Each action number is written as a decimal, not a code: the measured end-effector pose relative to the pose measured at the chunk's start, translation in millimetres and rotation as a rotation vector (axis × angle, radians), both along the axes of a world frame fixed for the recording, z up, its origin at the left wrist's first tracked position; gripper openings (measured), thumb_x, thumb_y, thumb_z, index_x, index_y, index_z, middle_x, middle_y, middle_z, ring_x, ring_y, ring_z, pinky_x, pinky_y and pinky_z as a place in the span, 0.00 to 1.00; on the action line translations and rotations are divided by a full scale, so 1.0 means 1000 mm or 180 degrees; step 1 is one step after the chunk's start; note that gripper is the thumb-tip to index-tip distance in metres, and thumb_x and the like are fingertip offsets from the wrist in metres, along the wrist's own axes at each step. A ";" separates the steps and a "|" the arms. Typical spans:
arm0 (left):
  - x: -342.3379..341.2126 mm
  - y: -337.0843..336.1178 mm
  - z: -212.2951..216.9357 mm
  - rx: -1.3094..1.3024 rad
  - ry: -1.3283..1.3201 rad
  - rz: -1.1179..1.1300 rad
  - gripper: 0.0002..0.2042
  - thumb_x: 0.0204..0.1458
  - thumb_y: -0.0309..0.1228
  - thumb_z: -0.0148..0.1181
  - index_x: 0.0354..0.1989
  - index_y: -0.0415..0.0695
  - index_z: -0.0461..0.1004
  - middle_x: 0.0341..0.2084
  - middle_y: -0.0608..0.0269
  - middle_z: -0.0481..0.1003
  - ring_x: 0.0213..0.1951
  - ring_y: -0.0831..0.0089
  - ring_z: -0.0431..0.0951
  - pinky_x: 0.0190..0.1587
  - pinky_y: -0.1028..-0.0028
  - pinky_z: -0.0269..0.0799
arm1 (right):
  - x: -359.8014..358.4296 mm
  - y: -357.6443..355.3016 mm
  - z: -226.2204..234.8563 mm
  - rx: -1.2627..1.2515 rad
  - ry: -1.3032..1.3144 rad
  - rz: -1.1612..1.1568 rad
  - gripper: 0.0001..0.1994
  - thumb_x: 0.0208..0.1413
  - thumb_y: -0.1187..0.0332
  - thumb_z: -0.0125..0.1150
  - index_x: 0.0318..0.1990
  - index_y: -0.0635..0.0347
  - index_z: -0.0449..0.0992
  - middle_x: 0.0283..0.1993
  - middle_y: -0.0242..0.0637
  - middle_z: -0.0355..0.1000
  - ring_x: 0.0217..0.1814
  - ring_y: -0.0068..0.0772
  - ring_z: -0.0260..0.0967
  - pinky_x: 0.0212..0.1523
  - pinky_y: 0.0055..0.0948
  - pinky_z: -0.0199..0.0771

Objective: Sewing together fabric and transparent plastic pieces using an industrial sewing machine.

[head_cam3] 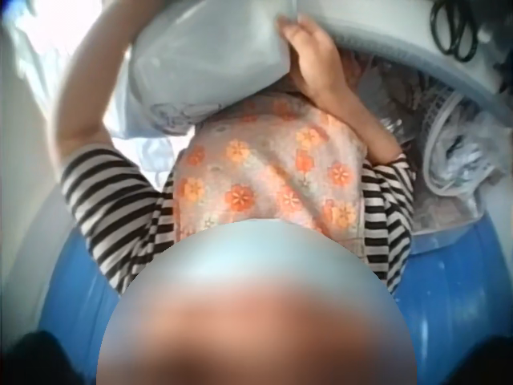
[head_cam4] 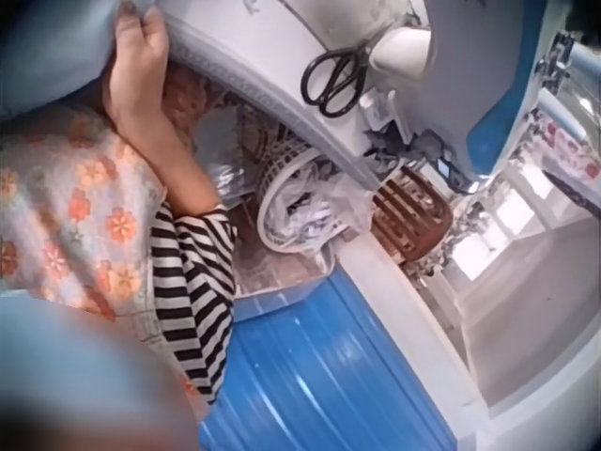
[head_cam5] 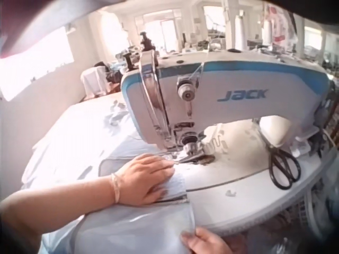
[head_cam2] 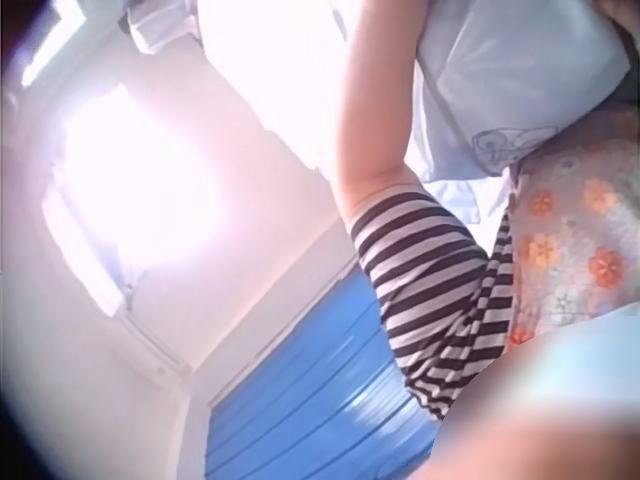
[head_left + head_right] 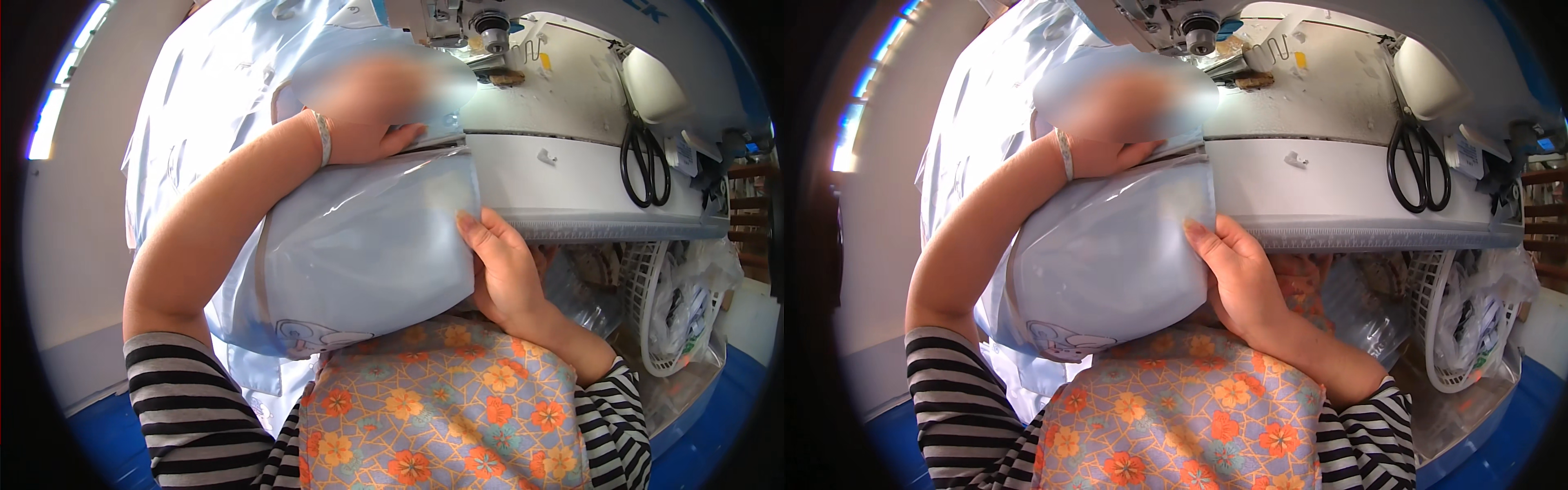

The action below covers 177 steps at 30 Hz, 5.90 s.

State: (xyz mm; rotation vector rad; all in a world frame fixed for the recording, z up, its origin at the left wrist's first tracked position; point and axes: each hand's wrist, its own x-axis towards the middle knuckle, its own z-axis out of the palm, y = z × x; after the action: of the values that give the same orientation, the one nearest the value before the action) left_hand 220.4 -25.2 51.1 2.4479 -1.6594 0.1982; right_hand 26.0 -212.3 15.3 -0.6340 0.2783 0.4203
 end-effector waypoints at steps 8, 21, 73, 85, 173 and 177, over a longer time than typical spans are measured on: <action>-0.001 -0.001 -0.003 -0.0010 0.0048 0.0101 0.24 0.50 0.30 0.62 0.58 0.41 0.70 0.62 0.52 0.67 0.63 0.51 0.65 0.68 0.54 0.57 | 0.000 0.000 -0.001 0.0218 -0.0059 0.0031 0.14 0.70 0.64 0.51 0.54 0.67 0.71 0.48 0.35 0.75 0.49 0.22 0.72 0.53 0.26 0.73; 0.000 -0.003 -0.005 -0.0012 0.0067 -0.0075 0.24 0.49 0.28 0.62 0.57 0.39 0.70 0.61 0.52 0.69 0.63 0.51 0.67 0.68 0.53 0.57 | 0.001 0.001 -0.004 0.0226 -0.0104 0.0019 0.15 0.70 0.63 0.52 0.54 0.67 0.71 0.49 0.35 0.75 0.49 0.22 0.71 0.54 0.26 0.72; -0.191 0.076 0.062 -0.1635 0.2845 0.1863 0.17 0.57 0.35 0.64 0.49 0.36 0.77 0.42 0.60 0.80 0.39 0.71 0.80 0.46 0.70 0.74 | 0.040 0.045 -0.037 -0.4178 -0.4614 -0.0029 0.29 0.48 0.66 0.65 0.60 0.57 0.71 0.60 0.59 0.68 0.63 0.59 0.66 0.63 0.45 0.68; -0.138 -0.017 0.165 -0.2100 0.3668 0.1619 0.16 0.61 0.40 0.60 0.48 0.40 0.76 0.36 0.68 0.79 0.39 0.84 0.78 0.41 0.81 0.73 | 0.098 0.120 -0.012 -0.3403 -0.3778 0.1864 0.22 0.55 0.60 0.59 0.55 0.60 0.75 0.55 0.61 0.70 0.59 0.48 0.70 0.58 0.39 0.71; -0.034 -0.007 -0.037 -0.0187 -0.0269 0.1079 0.19 0.64 0.33 0.49 0.61 0.39 0.70 0.61 0.51 0.70 0.63 0.53 0.68 0.66 0.61 0.60 | -0.226 -0.491 -0.115 -0.5967 0.1591 -0.4024 0.14 0.53 0.58 0.65 0.40 0.59 0.83 0.35 0.37 0.81 0.37 0.36 0.78 0.42 0.33 0.75; -0.034 -0.006 -0.037 -0.0168 -0.0316 0.1100 0.19 0.64 0.32 0.48 0.61 0.39 0.70 0.61 0.51 0.70 0.63 0.53 0.68 0.66 0.61 0.60 | -0.231 -0.527 -0.123 -0.6995 0.2620 -0.2804 0.14 0.52 0.57 0.61 0.40 0.54 0.84 0.39 0.44 0.81 0.44 0.50 0.78 0.46 0.42 0.75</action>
State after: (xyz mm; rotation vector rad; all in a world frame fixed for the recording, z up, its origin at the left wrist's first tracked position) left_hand 186.1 -31.3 14.4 2.7059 -1.2330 0.4091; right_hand -205.2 -739.3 -107.8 -2.2843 1.8271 -0.7874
